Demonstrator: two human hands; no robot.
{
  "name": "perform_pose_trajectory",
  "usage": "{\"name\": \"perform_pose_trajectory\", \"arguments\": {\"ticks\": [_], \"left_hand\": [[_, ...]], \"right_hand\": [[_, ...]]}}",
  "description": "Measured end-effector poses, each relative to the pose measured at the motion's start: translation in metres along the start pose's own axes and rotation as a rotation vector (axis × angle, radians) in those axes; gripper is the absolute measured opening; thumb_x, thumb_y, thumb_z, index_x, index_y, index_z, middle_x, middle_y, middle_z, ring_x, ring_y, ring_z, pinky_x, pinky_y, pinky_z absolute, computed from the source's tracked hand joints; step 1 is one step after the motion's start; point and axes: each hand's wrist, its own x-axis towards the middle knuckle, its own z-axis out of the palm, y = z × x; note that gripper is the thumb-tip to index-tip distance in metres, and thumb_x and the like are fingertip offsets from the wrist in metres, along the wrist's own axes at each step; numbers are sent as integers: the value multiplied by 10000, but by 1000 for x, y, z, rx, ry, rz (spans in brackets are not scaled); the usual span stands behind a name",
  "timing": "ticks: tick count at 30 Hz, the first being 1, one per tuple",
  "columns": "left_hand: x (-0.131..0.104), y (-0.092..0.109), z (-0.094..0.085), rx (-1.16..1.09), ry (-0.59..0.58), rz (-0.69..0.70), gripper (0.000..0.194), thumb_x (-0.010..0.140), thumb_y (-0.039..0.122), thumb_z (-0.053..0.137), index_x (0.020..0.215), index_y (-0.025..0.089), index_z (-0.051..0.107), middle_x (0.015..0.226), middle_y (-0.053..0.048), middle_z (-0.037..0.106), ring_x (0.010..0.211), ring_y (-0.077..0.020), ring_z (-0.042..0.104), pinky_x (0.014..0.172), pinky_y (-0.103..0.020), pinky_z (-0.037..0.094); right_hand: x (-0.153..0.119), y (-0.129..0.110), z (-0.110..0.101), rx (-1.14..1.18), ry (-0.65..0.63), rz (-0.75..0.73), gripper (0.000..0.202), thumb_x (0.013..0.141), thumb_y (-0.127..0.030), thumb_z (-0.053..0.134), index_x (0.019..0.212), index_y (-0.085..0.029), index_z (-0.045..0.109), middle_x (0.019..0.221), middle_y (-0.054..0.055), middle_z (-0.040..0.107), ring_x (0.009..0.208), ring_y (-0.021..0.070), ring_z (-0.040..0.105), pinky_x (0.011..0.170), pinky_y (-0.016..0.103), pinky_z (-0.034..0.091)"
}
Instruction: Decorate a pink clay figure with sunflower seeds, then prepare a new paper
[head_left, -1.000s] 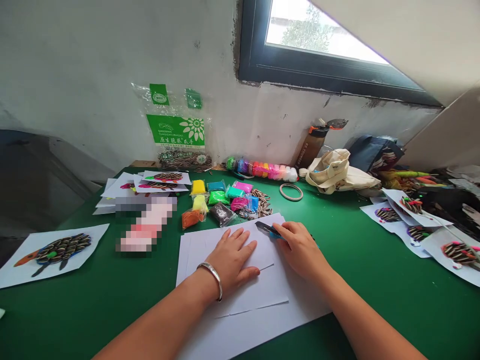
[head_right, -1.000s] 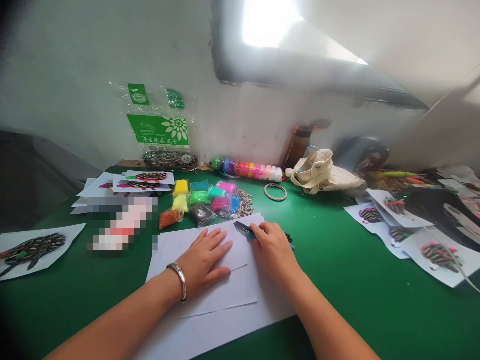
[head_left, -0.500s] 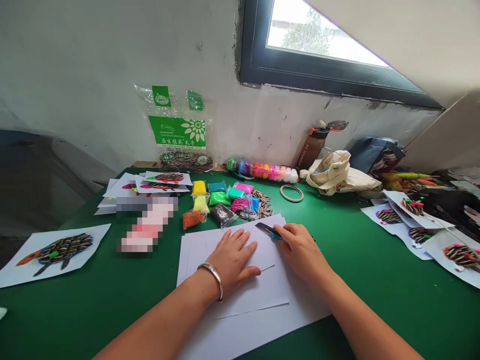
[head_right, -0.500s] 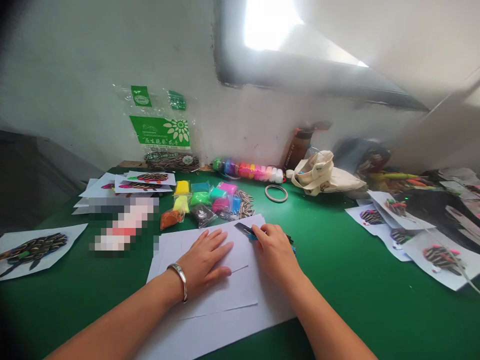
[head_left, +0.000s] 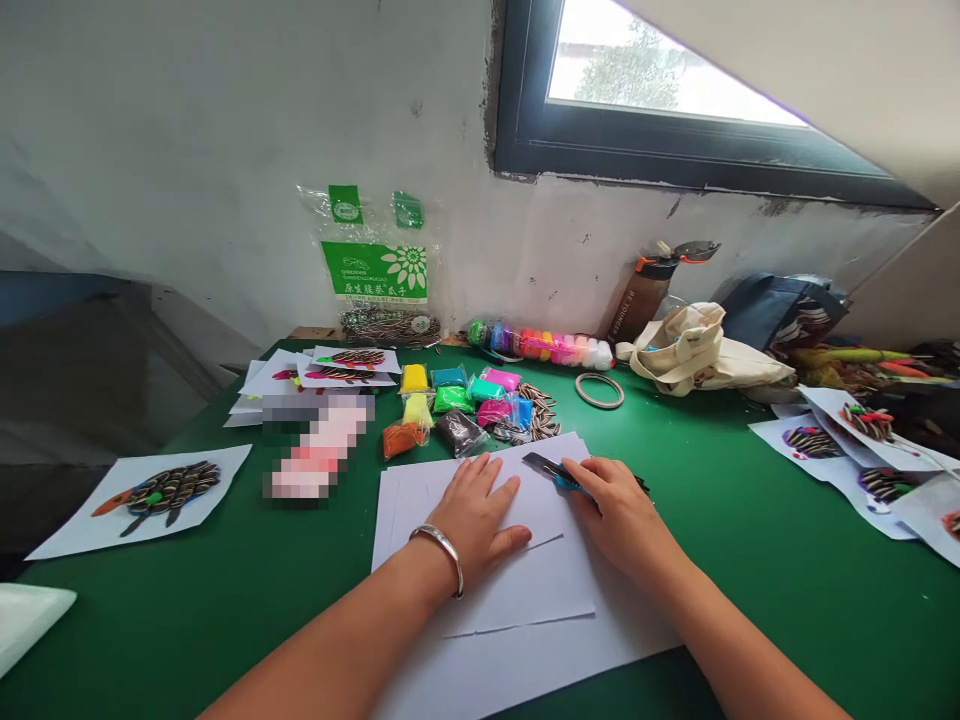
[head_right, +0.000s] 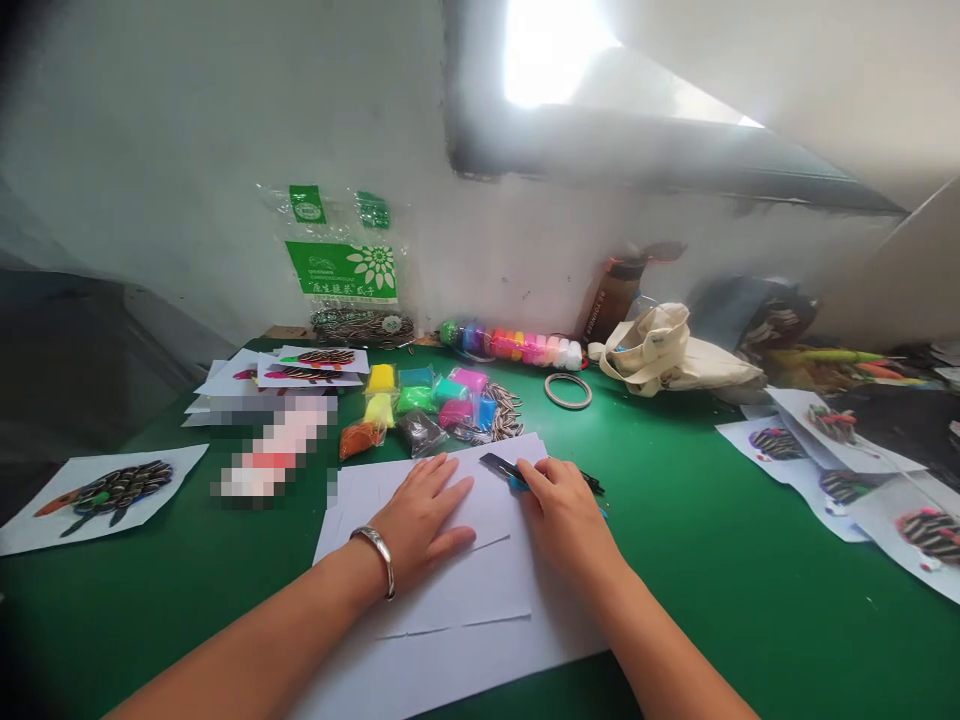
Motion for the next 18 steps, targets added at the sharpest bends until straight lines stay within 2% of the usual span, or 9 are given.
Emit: {"name": "perform_pose_trajectory", "arguments": {"ticks": [7, 13, 18], "left_hand": [[3, -3, 4, -13, 98, 51, 502, 834, 386, 636, 1252, 122, 553, 1352, -215, 501, 1292, -366, 412, 1069, -567, 314], [4, -6, 13, -13, 202, 118, 362, 849, 304, 617, 1169, 136, 595, 1268, -178, 581, 1228, -333, 493, 1040, -532, 385], [4, -7, 14, -31, 241, 131, 334, 842, 302, 623, 1133, 138, 608, 1238, -176, 600, 1203, -335, 514, 1022, -537, 407]], "right_hand": [[-5, 0, -1, 15, 25, 30, 403, 843, -119, 518, 1222, -225, 610, 1082, 96, 617, 1009, 245, 542, 860, 362, 479], [-5, 0, -4, 6, 11, 38, 410, 833, -107, 531, 1213, -237, 616, 1059, 87, 627, 986, 242, 550, 839, 351, 484], [-4, -1, -4, -19, -3, 62, 410, 836, -108, 524, 1222, -215, 605, 1056, 100, 619, 982, 251, 540, 842, 367, 477]]}}
